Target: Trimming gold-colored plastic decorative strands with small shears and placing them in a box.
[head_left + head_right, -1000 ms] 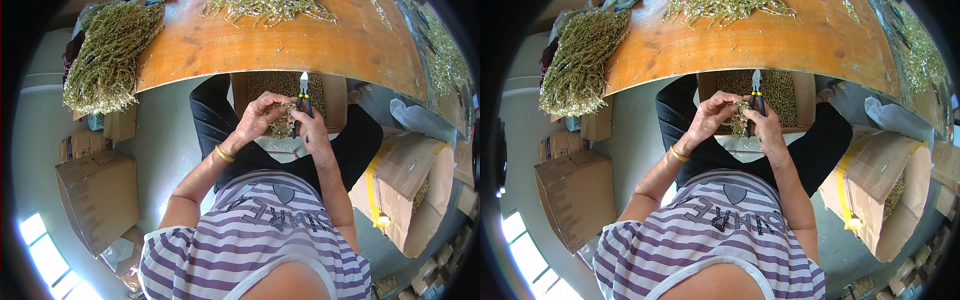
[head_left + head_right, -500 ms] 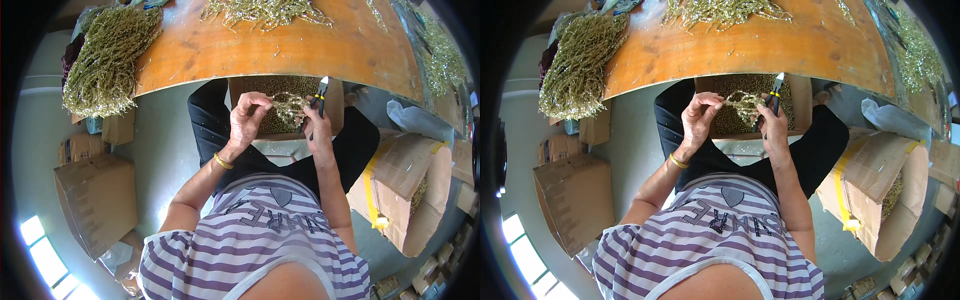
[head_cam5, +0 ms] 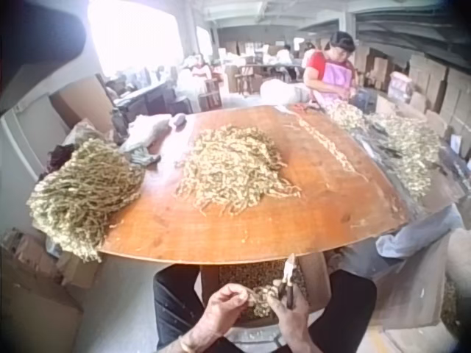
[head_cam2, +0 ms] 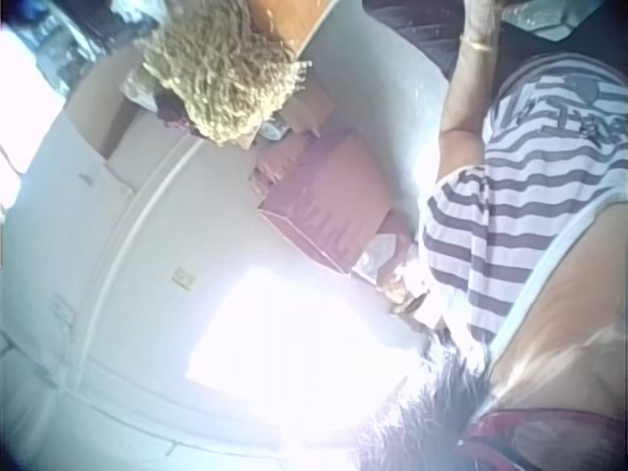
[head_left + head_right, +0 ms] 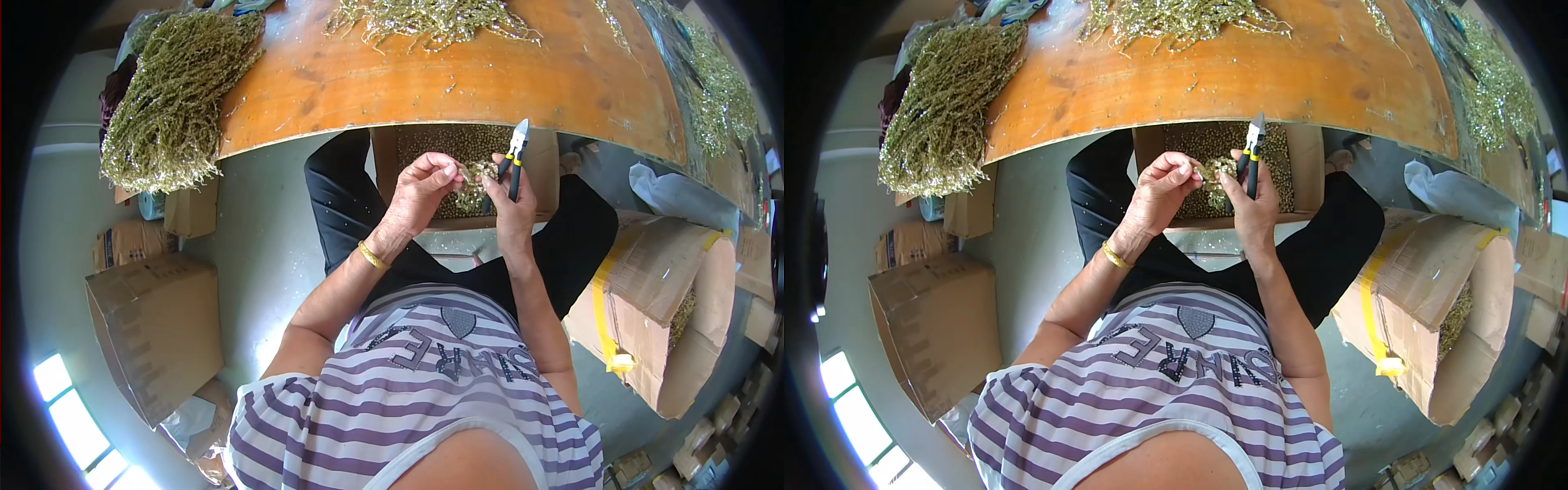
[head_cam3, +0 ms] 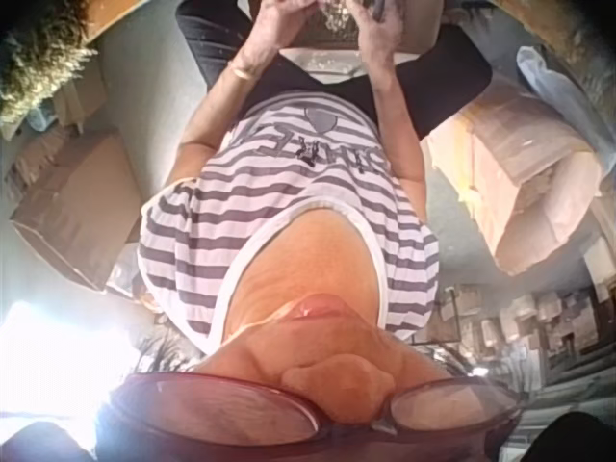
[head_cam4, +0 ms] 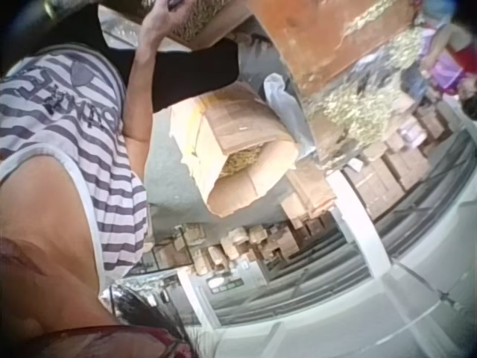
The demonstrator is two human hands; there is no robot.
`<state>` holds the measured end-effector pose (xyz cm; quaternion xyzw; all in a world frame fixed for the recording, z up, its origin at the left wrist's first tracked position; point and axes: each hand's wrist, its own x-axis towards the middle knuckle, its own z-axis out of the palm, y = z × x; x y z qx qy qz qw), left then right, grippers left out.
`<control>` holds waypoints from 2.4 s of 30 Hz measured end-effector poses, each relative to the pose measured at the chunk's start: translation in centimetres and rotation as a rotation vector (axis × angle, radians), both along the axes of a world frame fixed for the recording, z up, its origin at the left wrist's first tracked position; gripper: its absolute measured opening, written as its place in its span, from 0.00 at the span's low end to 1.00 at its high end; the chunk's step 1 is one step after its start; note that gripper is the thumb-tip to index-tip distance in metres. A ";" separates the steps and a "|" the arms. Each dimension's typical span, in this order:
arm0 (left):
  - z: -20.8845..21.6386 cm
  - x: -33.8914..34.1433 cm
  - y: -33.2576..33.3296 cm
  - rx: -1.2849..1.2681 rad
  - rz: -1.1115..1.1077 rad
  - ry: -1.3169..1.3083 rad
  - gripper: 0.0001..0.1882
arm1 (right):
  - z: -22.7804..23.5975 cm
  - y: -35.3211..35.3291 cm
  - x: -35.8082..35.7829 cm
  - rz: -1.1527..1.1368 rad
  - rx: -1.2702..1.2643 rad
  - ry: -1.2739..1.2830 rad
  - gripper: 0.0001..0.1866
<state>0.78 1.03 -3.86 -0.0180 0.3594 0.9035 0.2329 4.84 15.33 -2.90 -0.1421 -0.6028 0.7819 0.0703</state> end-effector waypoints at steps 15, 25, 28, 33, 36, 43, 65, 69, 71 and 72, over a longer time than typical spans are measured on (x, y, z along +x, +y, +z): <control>0.1 0.3 -0.5 -0.047 -0.077 -0.018 0.04 | 0.2 -1.1 0.0 0.197 -0.048 0.012 0.19; 0.2 0.3 -0.2 -0.214 -0.050 0.030 0.03 | 0.6 -0.7 0.3 0.110 -0.002 -0.022 0.17; -0.3 0.0 -0.6 -0.381 0.053 0.143 0.02 | 0.7 -0.6 0.3 0.029 -0.055 0.018 0.17; -1.8 -0.6 -1.8 -0.683 0.109 0.338 0.12 | 1.5 0.4 0.1 0.098 -0.095 -0.013 0.18; 1.0 -0.8 -1.4 -0.837 -0.061 0.538 0.23 | 1.5 0.6 -0.1 0.150 -0.169 -0.003 0.17; 3.0 -1.8 -1.1 -0.429 -0.384 0.347 0.16 | 0.4 0.9 -0.2 0.243 0.058 -0.011 0.18; 1.0 -0.3 -0.4 -0.358 -0.089 0.088 0.08 | 0.9 -0.1 0.4 0.118 0.372 0.000 0.15; 2.0 -0.5 -0.1 -0.306 -0.108 -0.024 0.09 | 0.8 0.1 0.0 0.148 0.324 -0.013 0.14; 2.1 -0.3 0.0 -0.513 -0.218 0.120 0.10 | 0.5 0.1 0.0 0.147 0.302 0.003 0.14; 1.8 -0.3 -0.1 -0.512 -0.218 0.120 0.10 | 0.5 0.1 0.0 0.137 0.313 0.011 0.14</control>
